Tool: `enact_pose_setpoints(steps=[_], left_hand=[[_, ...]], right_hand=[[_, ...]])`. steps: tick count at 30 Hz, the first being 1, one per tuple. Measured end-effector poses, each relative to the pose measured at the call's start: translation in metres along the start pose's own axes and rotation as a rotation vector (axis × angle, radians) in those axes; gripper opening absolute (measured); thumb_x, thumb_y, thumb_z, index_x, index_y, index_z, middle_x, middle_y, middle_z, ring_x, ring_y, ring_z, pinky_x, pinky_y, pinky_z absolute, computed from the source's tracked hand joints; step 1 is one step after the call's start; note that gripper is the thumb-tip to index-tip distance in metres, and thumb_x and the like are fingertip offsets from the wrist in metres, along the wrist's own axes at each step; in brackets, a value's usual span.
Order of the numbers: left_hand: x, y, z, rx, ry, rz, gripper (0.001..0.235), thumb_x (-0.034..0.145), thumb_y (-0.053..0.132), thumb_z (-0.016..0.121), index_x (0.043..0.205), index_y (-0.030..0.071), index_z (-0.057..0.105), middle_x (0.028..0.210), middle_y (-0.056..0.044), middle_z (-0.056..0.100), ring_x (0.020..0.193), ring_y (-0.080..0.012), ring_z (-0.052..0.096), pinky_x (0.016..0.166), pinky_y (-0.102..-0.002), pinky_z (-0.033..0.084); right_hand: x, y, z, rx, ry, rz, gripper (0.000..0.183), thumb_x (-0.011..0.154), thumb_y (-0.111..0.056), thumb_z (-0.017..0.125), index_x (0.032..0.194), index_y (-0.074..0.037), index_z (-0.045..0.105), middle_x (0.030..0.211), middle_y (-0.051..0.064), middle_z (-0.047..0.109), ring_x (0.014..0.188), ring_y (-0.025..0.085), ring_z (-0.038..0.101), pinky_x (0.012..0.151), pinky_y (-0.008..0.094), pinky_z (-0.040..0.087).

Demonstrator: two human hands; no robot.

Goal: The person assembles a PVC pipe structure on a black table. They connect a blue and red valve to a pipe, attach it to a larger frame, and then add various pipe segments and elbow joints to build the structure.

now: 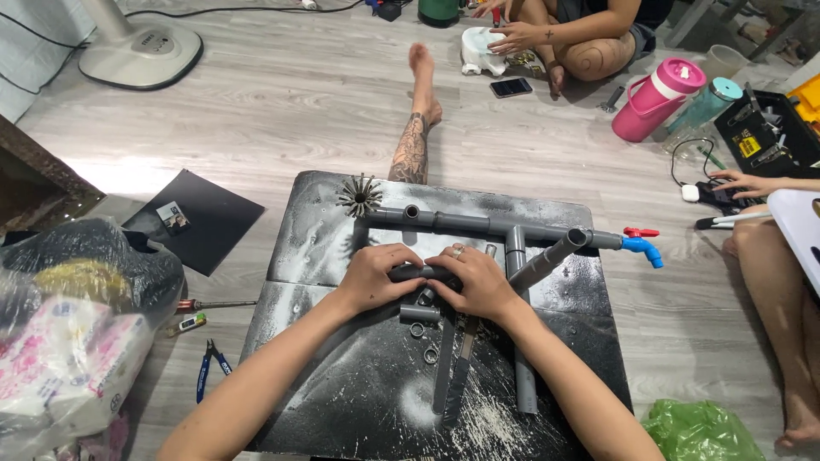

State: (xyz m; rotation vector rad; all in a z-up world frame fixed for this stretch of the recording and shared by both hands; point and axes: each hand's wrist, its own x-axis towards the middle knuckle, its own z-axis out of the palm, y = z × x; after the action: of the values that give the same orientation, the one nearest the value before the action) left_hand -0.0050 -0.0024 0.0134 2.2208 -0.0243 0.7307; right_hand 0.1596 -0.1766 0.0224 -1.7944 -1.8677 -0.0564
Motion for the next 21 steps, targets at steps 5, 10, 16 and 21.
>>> enact_pose_setpoints(steps=[5,10,16,21], left_hand=[[-0.001,-0.003,0.002,-0.05,0.024,-0.024,0.019,0.077,0.015,0.086,0.093,0.014,0.076,0.085,-0.004,0.078,0.076,-0.0262,0.074,0.067,-0.035,0.061],[0.0,-0.001,0.002,-0.068,0.043,-0.016,0.018,0.077,0.014,0.086,0.093,0.015,0.077,0.086,-0.003,0.079,0.076,-0.0245,0.075,0.068,-0.033,0.062],[-0.003,0.0,0.005,-0.136,0.076,-0.006,0.016,0.077,0.013,0.087,0.09,0.013,0.078,0.085,-0.004,0.079,0.077,-0.0248,0.076,0.07,-0.034,0.062],[-0.004,-0.004,0.01,-0.133,0.073,0.028,0.015,0.078,0.012,0.087,0.09,0.012,0.078,0.086,-0.004,0.079,0.077,-0.026,0.077,0.069,-0.034,0.062]], right_hand=[[-0.004,0.013,0.011,0.084,0.036,0.029,0.031,0.082,-0.008,0.077,0.113,-0.008,0.072,0.097,0.008,0.072,0.09,0.03,0.069,0.08,0.041,0.057],[0.005,0.003,0.001,-0.059,0.158,-0.139,0.025,0.083,-0.01,0.081,0.106,-0.006,0.074,0.085,0.006,0.072,0.078,0.026,0.066,0.07,0.036,0.057],[0.002,0.009,0.011,-0.016,0.17,-0.177,0.02,0.084,-0.01,0.08,0.102,-0.003,0.075,0.079,0.006,0.071,0.072,0.026,0.065,0.064,0.035,0.056],[-0.002,0.014,0.013,0.05,0.16,-0.177,0.019,0.085,-0.007,0.079,0.102,-0.002,0.074,0.079,0.007,0.071,0.07,0.026,0.065,0.063,0.036,0.056]])
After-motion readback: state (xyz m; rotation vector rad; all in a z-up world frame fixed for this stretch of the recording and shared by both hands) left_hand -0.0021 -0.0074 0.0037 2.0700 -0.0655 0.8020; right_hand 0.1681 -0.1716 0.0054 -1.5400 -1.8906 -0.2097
